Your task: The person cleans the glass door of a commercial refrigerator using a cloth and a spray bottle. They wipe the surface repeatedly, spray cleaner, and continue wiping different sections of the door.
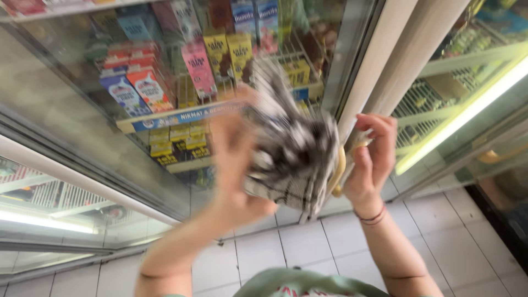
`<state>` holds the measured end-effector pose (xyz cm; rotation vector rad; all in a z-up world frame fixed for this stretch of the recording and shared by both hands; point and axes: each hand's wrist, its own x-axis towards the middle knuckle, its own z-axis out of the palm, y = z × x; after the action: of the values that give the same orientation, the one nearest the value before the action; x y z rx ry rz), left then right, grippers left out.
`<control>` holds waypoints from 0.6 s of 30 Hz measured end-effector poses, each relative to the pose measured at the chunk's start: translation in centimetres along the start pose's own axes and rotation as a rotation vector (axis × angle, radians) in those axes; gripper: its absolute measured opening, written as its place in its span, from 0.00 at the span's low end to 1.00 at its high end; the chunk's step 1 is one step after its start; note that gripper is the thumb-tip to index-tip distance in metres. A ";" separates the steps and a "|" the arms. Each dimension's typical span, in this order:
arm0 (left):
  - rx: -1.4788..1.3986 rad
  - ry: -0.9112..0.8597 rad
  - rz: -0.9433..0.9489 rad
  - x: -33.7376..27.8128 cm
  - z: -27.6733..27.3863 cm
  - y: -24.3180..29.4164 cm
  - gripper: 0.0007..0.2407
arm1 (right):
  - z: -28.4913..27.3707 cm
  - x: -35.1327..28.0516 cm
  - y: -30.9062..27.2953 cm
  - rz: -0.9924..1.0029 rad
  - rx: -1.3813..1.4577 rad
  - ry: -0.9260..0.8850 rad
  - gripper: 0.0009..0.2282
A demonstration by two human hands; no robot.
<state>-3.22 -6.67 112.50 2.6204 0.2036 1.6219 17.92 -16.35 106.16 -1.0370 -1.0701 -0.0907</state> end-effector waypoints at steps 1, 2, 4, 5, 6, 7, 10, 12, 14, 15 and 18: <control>0.180 0.023 0.062 3.0 -0.3 -2.1 0.30 | -0.4 1.1 0.1 -0.049 -0.020 0.012 0.19; 0.356 0.054 0.131 6.4 0.0 -4.5 0.29 | -0.9 2.6 0.5 -0.107 -0.040 0.028 0.19; 0.557 0.038 0.202 13.1 1.8 -7.6 0.27 | -1.7 5.7 1.1 -0.206 -0.035 0.052 0.19; 0.613 0.027 0.241 15.8 2.8 -8.4 0.26 | -1.8 7.4 1.2 -0.256 -0.032 0.064 0.19; 0.655 0.001 0.276 17.5 4.0 -8.7 0.25 | -2.3 9.0 1.2 -0.290 -0.035 0.074 0.19; 0.681 -0.028 0.323 18.4 5.2 -8.7 0.24 | -2.4 10.2 1.3 -0.319 -0.030 0.082 0.19; 0.707 -0.177 0.538 17.7 8.7 -7.2 0.22 | -3.7 12.9 1.7 -0.383 -0.019 0.089 0.19; 0.717 -0.318 0.714 16.3 9.4 -5.7 0.21 | -4.8 14.3 2.0 -0.424 -0.031 0.099 0.19; 0.712 -0.469 0.854 15.7 8.6 -5.1 0.20 | -5.6 15.6 2.5 -0.451 -0.065 0.104 0.19; 0.671 -0.507 0.835 16.2 8.1 -5.3 0.17 | -6.2 16.1 2.7 -0.457 -0.089 0.100 0.19; 0.658 -0.419 0.828 20.1 6.6 -6.2 0.12 | -7.7 18.2 3.4 -0.532 -0.263 0.080 0.18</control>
<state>11.01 2.44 126.65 3.8261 -0.5330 1.1836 34.37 -12.83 117.07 -0.9471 -1.2603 -0.7121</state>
